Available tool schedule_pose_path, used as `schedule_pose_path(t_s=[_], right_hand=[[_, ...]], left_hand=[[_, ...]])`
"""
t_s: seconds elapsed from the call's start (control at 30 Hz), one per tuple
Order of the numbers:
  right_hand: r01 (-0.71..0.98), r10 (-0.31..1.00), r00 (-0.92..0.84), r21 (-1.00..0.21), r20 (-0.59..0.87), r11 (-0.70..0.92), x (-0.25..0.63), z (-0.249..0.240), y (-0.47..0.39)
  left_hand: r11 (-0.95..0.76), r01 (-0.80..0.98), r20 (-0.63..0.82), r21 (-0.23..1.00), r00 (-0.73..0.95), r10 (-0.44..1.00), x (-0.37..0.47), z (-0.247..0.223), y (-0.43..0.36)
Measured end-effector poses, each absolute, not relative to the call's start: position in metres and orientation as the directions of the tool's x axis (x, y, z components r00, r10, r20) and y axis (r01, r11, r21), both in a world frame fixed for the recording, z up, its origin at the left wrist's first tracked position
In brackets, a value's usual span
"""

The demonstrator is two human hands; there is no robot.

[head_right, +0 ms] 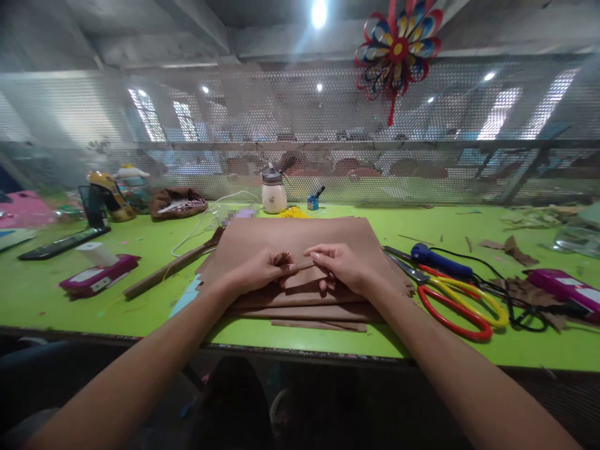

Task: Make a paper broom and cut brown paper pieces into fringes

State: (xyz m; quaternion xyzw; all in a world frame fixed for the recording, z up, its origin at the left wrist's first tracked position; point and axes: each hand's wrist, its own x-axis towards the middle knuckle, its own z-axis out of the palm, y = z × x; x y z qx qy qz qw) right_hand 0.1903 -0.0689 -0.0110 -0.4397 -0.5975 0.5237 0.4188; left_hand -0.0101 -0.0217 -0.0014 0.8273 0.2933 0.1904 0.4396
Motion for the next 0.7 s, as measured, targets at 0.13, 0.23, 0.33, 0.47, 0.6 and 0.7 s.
schedule_pose_path(t_s=[0.13, 0.23, 0.33, 0.47, 0.6, 0.7], right_hand=[[-0.063, 0.962, -0.234, -0.989, 0.143, 0.132, 0.195, -0.010, -0.066], [-0.036, 0.940, -0.308, -0.989, 0.145, 0.141, 0.190, -0.007, -0.072], [0.033, 0.918, -0.357, -0.980, 0.172, 0.197, 0.182, -0.005, -0.079], [0.037, 0.910, -0.360, -0.971, 0.207, 0.236, 0.178, -0.006, -0.079], [-0.022, 0.895, -0.367, -0.964, 0.254, 0.265, 0.182, -0.008, -0.073], [-0.001, 0.875, -0.451, -0.980, 0.176, 0.197, 0.184, -0.007, -0.073]], left_hand=[[-0.264, 0.139, 0.069, 0.954, 0.756, 0.651, -0.013, 0.002, -0.022], [-0.141, 0.049, 0.049, 0.989, 0.784, 0.619, -0.015, 0.003, -0.023], [-0.102, 0.012, 0.046, 0.995, 0.836, 0.547, -0.015, 0.003, -0.026], [-0.106, 0.053, 0.003, 0.993, 0.881, 0.474, -0.013, 0.001, -0.028], [-0.098, 0.102, -0.023, 0.990, 0.800, 0.600, -0.012, -0.002, -0.024], [-0.081, 0.055, 0.028, 0.995, 0.637, 0.770, -0.011, -0.002, -0.020]])
